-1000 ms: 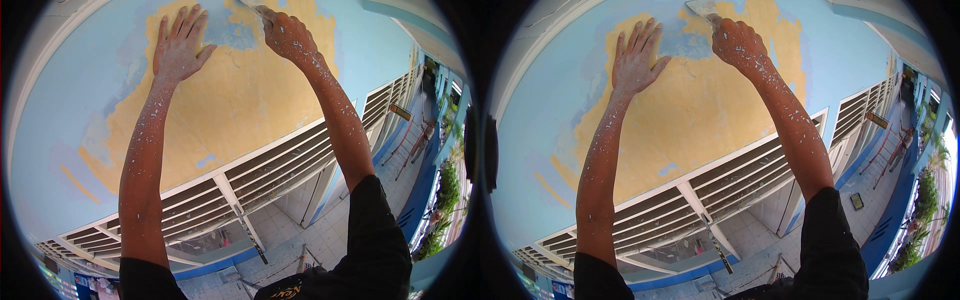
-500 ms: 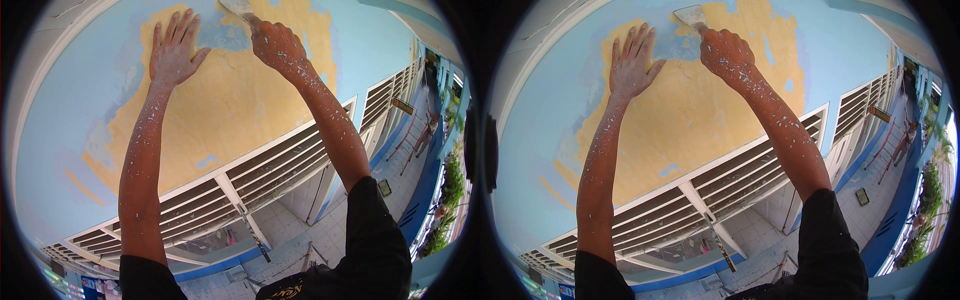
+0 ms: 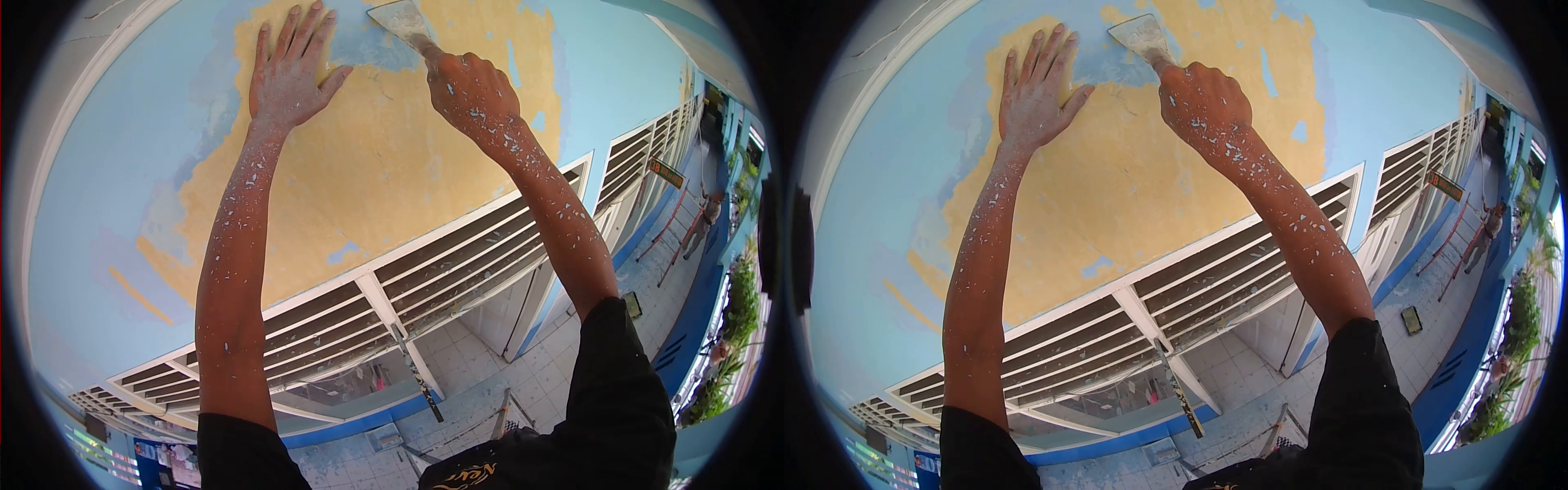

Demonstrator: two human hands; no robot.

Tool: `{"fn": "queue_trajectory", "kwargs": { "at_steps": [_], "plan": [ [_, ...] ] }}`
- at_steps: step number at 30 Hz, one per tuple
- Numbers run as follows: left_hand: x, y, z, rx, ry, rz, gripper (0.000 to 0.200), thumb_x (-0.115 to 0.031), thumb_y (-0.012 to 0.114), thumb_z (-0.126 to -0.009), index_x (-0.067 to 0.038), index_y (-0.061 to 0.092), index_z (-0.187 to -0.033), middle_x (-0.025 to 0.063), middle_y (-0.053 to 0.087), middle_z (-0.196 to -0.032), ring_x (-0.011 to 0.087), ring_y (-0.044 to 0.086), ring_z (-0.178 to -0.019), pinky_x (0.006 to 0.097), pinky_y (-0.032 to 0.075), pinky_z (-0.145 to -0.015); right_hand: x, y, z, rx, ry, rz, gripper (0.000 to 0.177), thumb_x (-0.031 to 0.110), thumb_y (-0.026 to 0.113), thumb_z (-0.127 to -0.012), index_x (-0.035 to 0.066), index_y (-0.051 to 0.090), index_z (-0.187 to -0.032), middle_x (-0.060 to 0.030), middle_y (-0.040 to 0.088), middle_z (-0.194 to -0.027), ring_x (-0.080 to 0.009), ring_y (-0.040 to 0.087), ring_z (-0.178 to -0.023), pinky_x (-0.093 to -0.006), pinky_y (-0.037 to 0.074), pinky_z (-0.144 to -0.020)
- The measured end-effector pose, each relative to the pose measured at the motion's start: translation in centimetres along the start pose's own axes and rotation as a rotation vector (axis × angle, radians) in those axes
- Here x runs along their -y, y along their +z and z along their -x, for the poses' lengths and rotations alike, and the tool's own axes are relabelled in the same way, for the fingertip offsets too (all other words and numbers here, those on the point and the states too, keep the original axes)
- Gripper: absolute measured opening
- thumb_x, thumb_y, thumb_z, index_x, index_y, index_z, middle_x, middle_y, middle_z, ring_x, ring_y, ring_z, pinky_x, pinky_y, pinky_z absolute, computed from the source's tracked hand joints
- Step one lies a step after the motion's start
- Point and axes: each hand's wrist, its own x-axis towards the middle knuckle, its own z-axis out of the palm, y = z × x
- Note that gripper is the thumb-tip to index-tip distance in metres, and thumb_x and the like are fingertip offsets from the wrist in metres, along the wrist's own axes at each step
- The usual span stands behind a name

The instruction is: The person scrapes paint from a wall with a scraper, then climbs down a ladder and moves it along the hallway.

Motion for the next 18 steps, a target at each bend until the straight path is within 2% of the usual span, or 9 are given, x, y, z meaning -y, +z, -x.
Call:
{"fn": "queue_trajectory", "kwargs": {
  "at_steps": [3,6,10,13,16,18],
  "plan": [
    [0.1,0.2,-0.1,-0.008,-0.002,-0.02,0.08,-0.064,0.054,-0.099,-0.029,0.028,-0.165,-0.0058,0.024,-0.173,0.0211,0.022,-0.159,0.0546,0.013,-0.13,-0.1,1.2,0.8,0.012,0.001,-0.007,0.038,0.015,0.059,-0.096,0.013,0.067,-0.133,-0.0194,0.072,-0.081,-0.0376,0.074,-0.079,-0.0485,0.06,-0.068],
    [0.1,0.4,-0.1,-0.018,0.013,-0.019,0.079,-0.064,0.054,-0.099,-0.029,0.028,-0.165,-0.0058,0.024,-0.173,0.0215,0.022,-0.159,0.0545,0.013,-0.13,0.1,1.4,-2.3,-0.161,-0.061,-0.054,0.038,0.016,0.06,-0.096,0.013,0.067,-0.134,-0.0197,0.071,-0.08,-0.0378,0.074,-0.078,-0.0483,0.061,-0.068],
    [0.0,0.3,0.2,-0.015,0.018,-0.006,0.08,-0.064,0.053,-0.099,-0.028,0.027,-0.166,-0.0056,0.024,-0.173,0.0222,0.023,-0.159,0.0546,0.013,-0.13,-0.2,0.9,-0.3,-0.105,-0.054,-0.018,0.037,0.017,0.059,-0.097,0.013,0.066,-0.134,-0.0185,0.072,-0.083,-0.0366,0.075,-0.079,-0.0479,0.061,-0.069],
    [0.2,0.2,-0.1,-0.036,0.009,-0.004,0.08,-0.064,0.053,-0.1,-0.028,0.026,-0.166,-0.0052,0.024,-0.173,0.0227,0.024,-0.159,0.0551,0.013,-0.13,0.5,0.7,0.8,0.047,0.024,-0.019,0.038,0.017,0.06,-0.096,0.013,0.067,-0.133,-0.019,0.072,-0.085,-0.0376,0.075,-0.08,-0.0491,0.061,-0.071],
    [-0.3,-0.2,-0.4,-0.011,0.026,-0.007,0.081,-0.064,0.053,-0.1,-0.028,0.025,-0.167,-0.0048,0.024,-0.173,0.0233,0.024,-0.159,0.0552,0.013,-0.13,0.0,1.1,-3.0,-0.146,-0.063,-0.091,0.04,0.016,0.061,-0.096,0.013,0.065,-0.135,-0.0213,0.073,-0.087,-0.0395,0.074,-0.081,-0.0511,0.061,-0.073],
    [-0.2,-0.3,-0.5,0.02,0.016,-0.024,0.081,-0.063,0.053,-0.1,-0.028,0.024,-0.167,-0.0045,0.024,-0.173,0.0238,0.023,-0.159,0.0553,0.014,-0.13,-1.4,0.5,-4.7,-0.087,-0.046,-0.161,0.042,0.016,0.061,-0.096,0.013,0.062,-0.138,-0.0221,0.074,-0.089,-0.0406,0.074,-0.082,-0.052,0.061,-0.074]
  ]
}}
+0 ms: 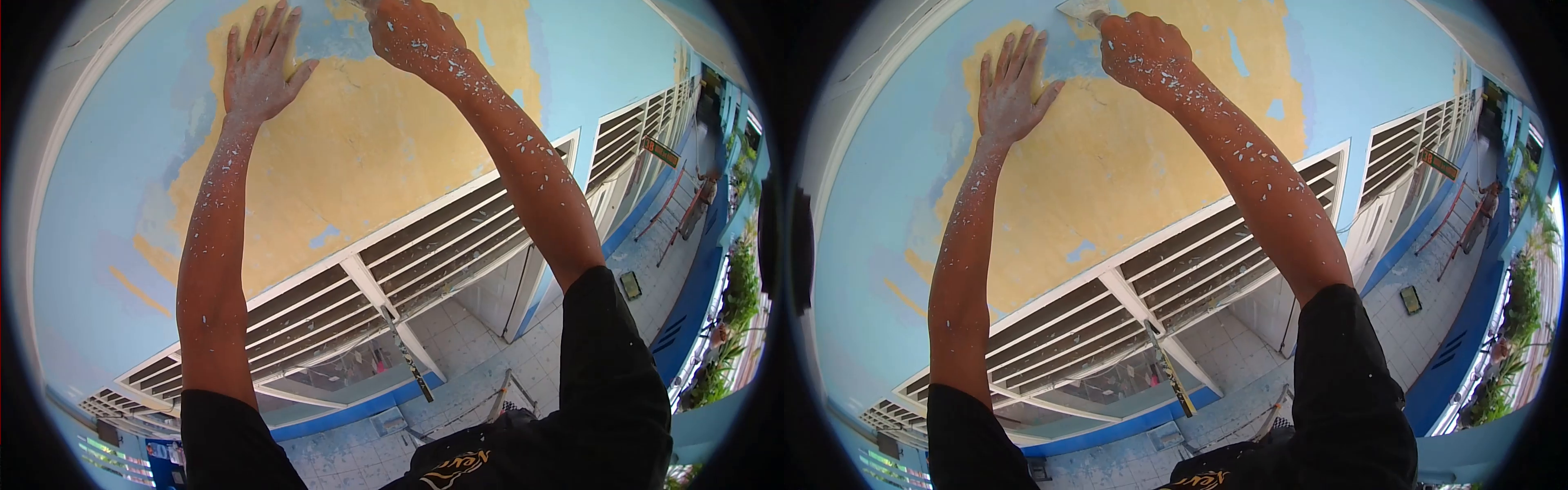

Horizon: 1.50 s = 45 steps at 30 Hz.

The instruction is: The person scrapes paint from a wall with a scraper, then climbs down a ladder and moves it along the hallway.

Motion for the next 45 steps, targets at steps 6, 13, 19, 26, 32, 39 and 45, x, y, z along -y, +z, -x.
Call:
{"fn": "queue_trajectory", "kwargs": {
  "at_steps": [6,13,19,26,32,39,45],
  "plan": [
    [0.2,0.2,-0.5,0.073,-0.016,-0.028,0.083,-0.063,0.052,-0.101,-0.026,0.021,-0.168,-0.0026,0.02,-0.174,0.0253,0.022,-0.159,0.0559,0.015,-0.129,-7.1,-6.5,16.6,0.213,0.33,-0.2,0.045,0.014,0.056,-0.103,0.014,0.057,-0.148,-0.0267,0.072,-0.09,-0.0467,0.07,-0.08,-0.0535,0.054,-0.072],
    [-5.4,3.4,-9.5,0.138,-0.201,-0.262,0.085,-0.069,0.044,-0.101,-0.023,0.019,-0.168,-0.0012,0.012,-0.176,0.0351,0.016,-0.159,0.0689,0.01,-0.124,-20.7,-9.6,69.6,1.064,1.208,0.244,0.039,0.02,0.066,-0.091,-0.001,0.062,-0.123,-0.0265,0.07,-0.117,-0.0427,0.068,-0.113,-0.051,0.056,-0.097],
    [-21.3,7.7,-11.4,0.379,0.512,0.188,0.086,-0.071,0.053,-0.095,-0.02,0.038,-0.162,0.0029,0.026,-0.173,0.0318,0.016,-0.16,0.069,0.002,-0.125,-7.9,-27.7,104.0,1.12,2.226,0.434,0.025,0.008,0.074,-0.089,-0.003,0.066,-0.11,-0.0172,0.076,-0.098,-0.028,0.078,-0.078,-0.0425,0.062,-0.057],
    [-29.6,8.4,-18.3,0.567,0.447,0.545,0.062,-0.053,0.062,-0.096,-0.018,0.059,-0.147,0.0075,0.053,-0.156,0.028,0.041,-0.15,0.0468,0.026,-0.127,2.4,-33.3,99.6,0.912,2.721,0.321,0.019,0.011,0.069,-0.091,-0.003,0.07,-0.104,-0.0181,0.077,-0.095,-0.0274,0.079,-0.077,-0.0419,0.062,-0.061],
    [-16.2,9.3,-20.8,0.168,0.409,-0.064,0.07,-0.06,0.051,-0.102,-0.032,0.032,-0.163,-0.0063,0.025,-0.172,0.0185,0.024,-0.158,0.0464,0.016,-0.132,0.6,-27.9,97.5,0.921,2.632,0.241,0.02,0.014,0.065,-0.094,-0.004,0.074,-0.099,-0.0188,0.078,-0.092,-0.0268,0.079,-0.076,-0.0414,0.062,-0.065],
    [-7.3,11.2,-20.2,-0.115,0.323,-0.03,0.071,-0.059,0.043,-0.106,-0.033,0.019,-0.167,-0.0055,0.021,-0.174,0.0196,0.022,-0.159,0.0523,0.016,-0.131,-12.7,-18.9,93.4,1.071,1.913,0.045,0.04,0.025,0.063,-0.092,-0.012,0.067,-0.108,-0.026,0.076,-0.086,-0.0327,0.078,-0.069,-0.0448,0.064,-0.062],
    [-16.3,7.7,-21.6,0.295,-0.029,-0.521,0.076,-0.069,0.037,-0.103,-0.037,0.013,-0.168,-0.006,0.01,-0.176,0.0358,0.013,-0.16,0.0822,0.012,-0.116,-14.1,-19.4,84.1,0.981,1.847,-0.03,0.044,0.028,0.055,-0.096,-0.014,0.067,-0.093,-0.0252,0.075,-0.082,-0.0342,0.077,-0.067,-0.046,0.065,-0.063]
  ]
}}
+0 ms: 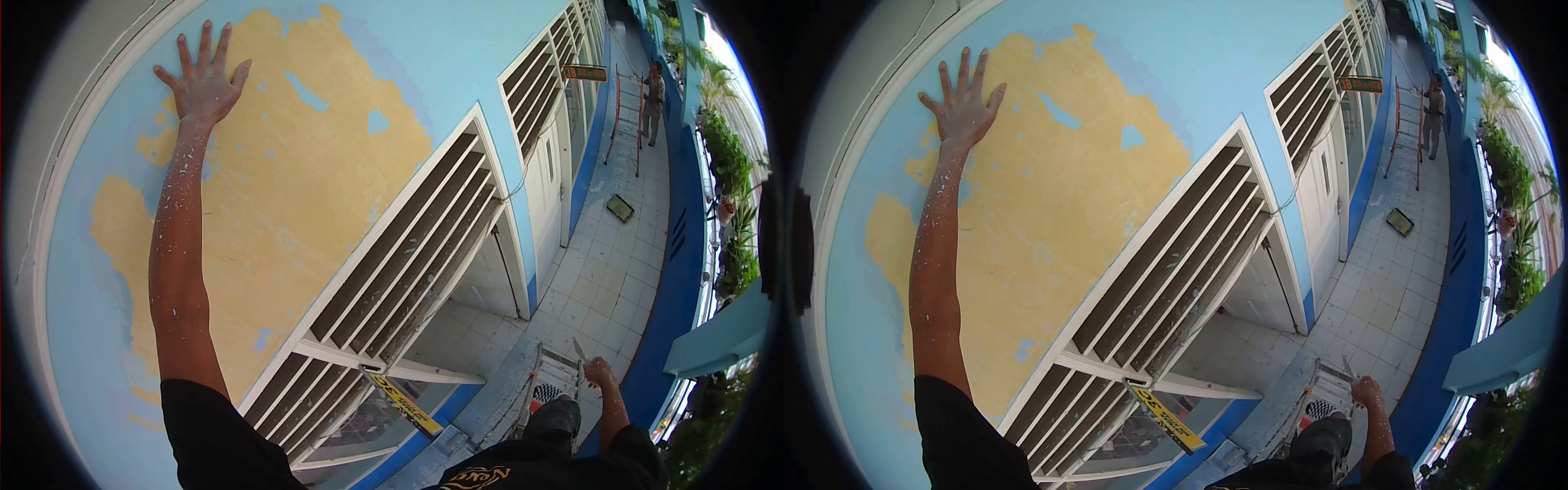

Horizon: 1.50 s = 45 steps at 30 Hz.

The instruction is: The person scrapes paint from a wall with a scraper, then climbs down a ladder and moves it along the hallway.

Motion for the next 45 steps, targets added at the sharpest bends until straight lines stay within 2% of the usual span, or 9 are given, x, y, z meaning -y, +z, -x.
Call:
{"fn": "queue_trajectory", "kwargs": {
  "at_steps": [5,9,11,14,23,25,33,38,45],
  "plan": [
    [-6.4,-2.2,-3.3,0.036,-0.027,0.002,0.08,-0.075,0.035,-0.101,-0.039,0.01,-0.168,-0.002,0.008,-0.176,0.0466,0.01,-0.158,0.0858,0.011,-0.112,-6.5,1.8,3.1,0.108,0.278,0.094,0.039,0.024,0.063,-0.093,-0.009,0.069,-0.113,-0.0258,0.075,-0.11,-0.0327,0.079,-0.082,-0.0456,0.064,-0.07],
    [-11.4,-3.1,-5.6,0.02,-0.022,-0.013,0.084,-0.076,0.033,-0.1,-0.034,0.009,-0.169,0.0031,0.007,-0.177,0.0474,0.009,-0.158,0.0858,0.01,-0.112,-18.9,6.4,5.5,0.105,0.582,-0.082,0.023,0.017,0.07,-0.086,-0.003,0.07,-0.075,-0.0134,0.076,-0.077,-0.0243,0.077,-0.072,-0.038,0.061,-0.069],
    [-13.7,-3.1,-6.2,-0.014,0.026,0.038,0.086,-0.075,0.034,-0.1,-0.032,0.01,-0.169,0.0055,0.007,-0.177,0.0477,0.007,-0.158,0.0858,0.008,-0.112,-35.6,10.2,3.2,0.453,-0.413,0.104,0.025,0.019,0.072,-0.088,-0.005,0.068,-0.095,-0.0163,0.076,-0.08,-0.0282,0.078,-0.076,-0.0383,0.062,-0.07],
    [-17.9,-2.9,-5.8,-0.07,0.104,0.11,0.086,-0.074,0.037,-0.1,-0.029,0.013,-0.169,0.0067,0.008,-0.176,0.0456,0.006,-0.159,0.084,0.004,-0.114,-34.7,13.3,6.5,0.218,0.667,-0.988,0.041,0.038,0.059,-0.1,0.008,0.071,-0.124,-0.0069,0.071,-0.126,-0.0273,0.059,-0.122,-0.055,0.043,-0.091],
    [-26.2,-3.6,2.1,-0.091,0.778,0.378,0.079,-0.066,0.047,-0.099,-0.028,0.028,-0.165,-0.0022,0.018,-0.175,0.0201,0.014,-0.16,0.0675,0.002,-0.127,-9.9,7.4,2.3,0.006,0.34,0.109,0.057,0.014,0.06,-0.09,-0.009,0.045,-0.14,-0.0335,0.066,-0.128,-0.0417,0.072,-0.11,-0.0487,0.059,-0.09],
    [-24.1,-2.9,2.7,-0.052,0.943,0.433,0.077,-0.065,0.05,-0.099,-0.028,0.031,-0.164,-0.0048,0.021,-0.174,0.0165,0.017,-0.16,0.0615,0.004,-0.13,-0.9,3.7,2.9,-0.008,-0.033,0.118,0.065,0.019,0.056,-0.093,-0.006,0.041,-0.15,-0.0339,0.062,-0.134,-0.0457,0.058,-0.131,-0.0552,0.046,-0.109],
    [-0.9,1.3,3.2,-0.154,0.626,0.421,0.073,-0.052,0.056,-0.101,-0.031,0.027,-0.165,-0.0054,0.024,-0.173,0.0168,0.021,-0.159,0.0506,0.009,-0.132,41.9,-9.7,8.9,-0.602,-1.317,-0.409,0.042,0.011,0.053,-0.101,0.007,0.052,-0.143,-0.031,0.071,-0.1,-0.0505,0.07,-0.085,-0.0576,0.055,-0.077],
    [14.1,4.2,10.3,-0.128,0.57,0.379,0.074,-0.038,0.061,-0.1,-0.026,0.028,-0.166,-0.0013,0.024,-0.174,0.0233,0.02,-0.16,0.0531,0.009,-0.132,61.7,-13.7,14.9,-0.72,-1.307,-0.492,0.043,0.017,0.056,-0.098,0.007,0.059,-0.139,-0.0285,0.072,-0.096,-0.05,0.07,-0.085,-0.0579,0.056,-0.08],
    [23.4,6.6,20.7,-0.073,0.424,0.411,0.078,-0.026,0.064,-0.094,-0.024,0.031,-0.165,0.0036,0.025,-0.173,0.0276,0.019,-0.161,0.056,0.01,-0.131,67.9,-15.0,17.9,-0.809,-1.154,-0.484,0.035,0.019,0.058,-0.093,-0.001,0.064,-0.122,-0.0315,0.07,-0.087,-0.0505,0.07,-0.087,-0.0595,0.056,-0.08]
  ]
}}
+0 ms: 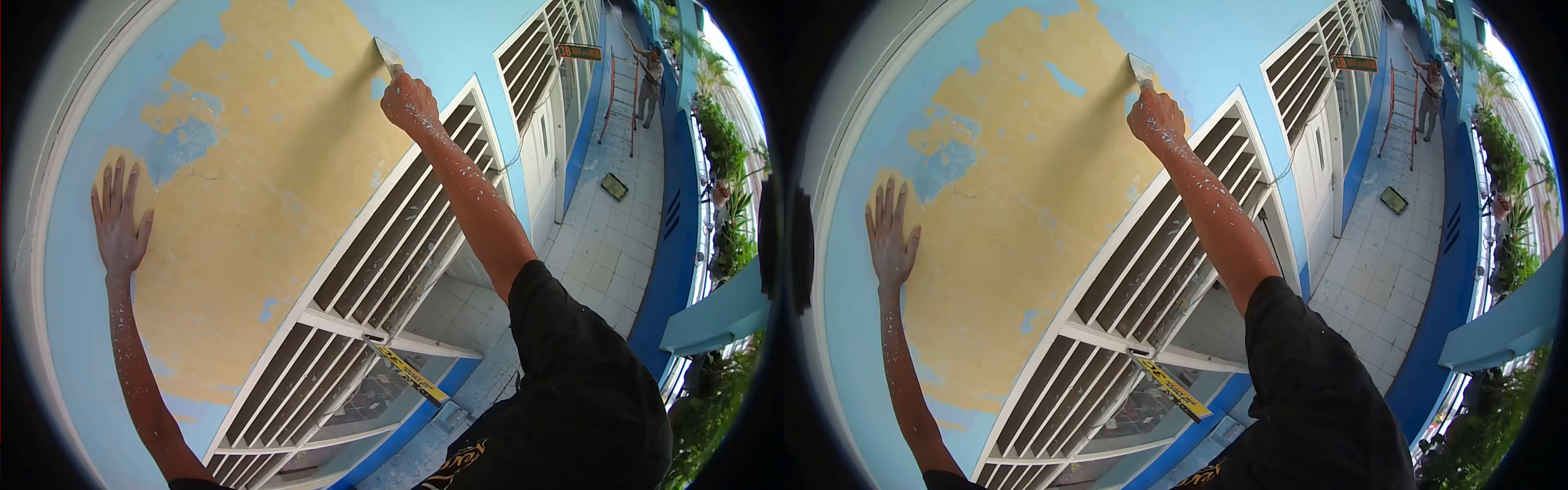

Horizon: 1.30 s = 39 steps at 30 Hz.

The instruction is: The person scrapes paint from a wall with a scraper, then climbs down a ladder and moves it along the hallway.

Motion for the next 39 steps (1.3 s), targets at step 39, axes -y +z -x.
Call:
{"fn": "queue_trajectory", "kwargs": {
  "at_steps": [39],
  "plan": [
    [0.4,0.8,0.5,-0.038,-0.046,0.007,0.08,-0.026,0.067,-0.092,-0.024,0.033,-0.164,0.0025,0.026,-0.173,0.0264,0.019,-0.161,0.0569,0.011,-0.131,7.2,-2.5,-2.3,0.119,-0.065,0.098,0.037,0.018,0.054,-0.093,-0.001,0.059,-0.124,-0.029,0.071,-0.109,-0.0483,0.068,-0.109,-0.0564,0.056,-0.093]
  ]
}}
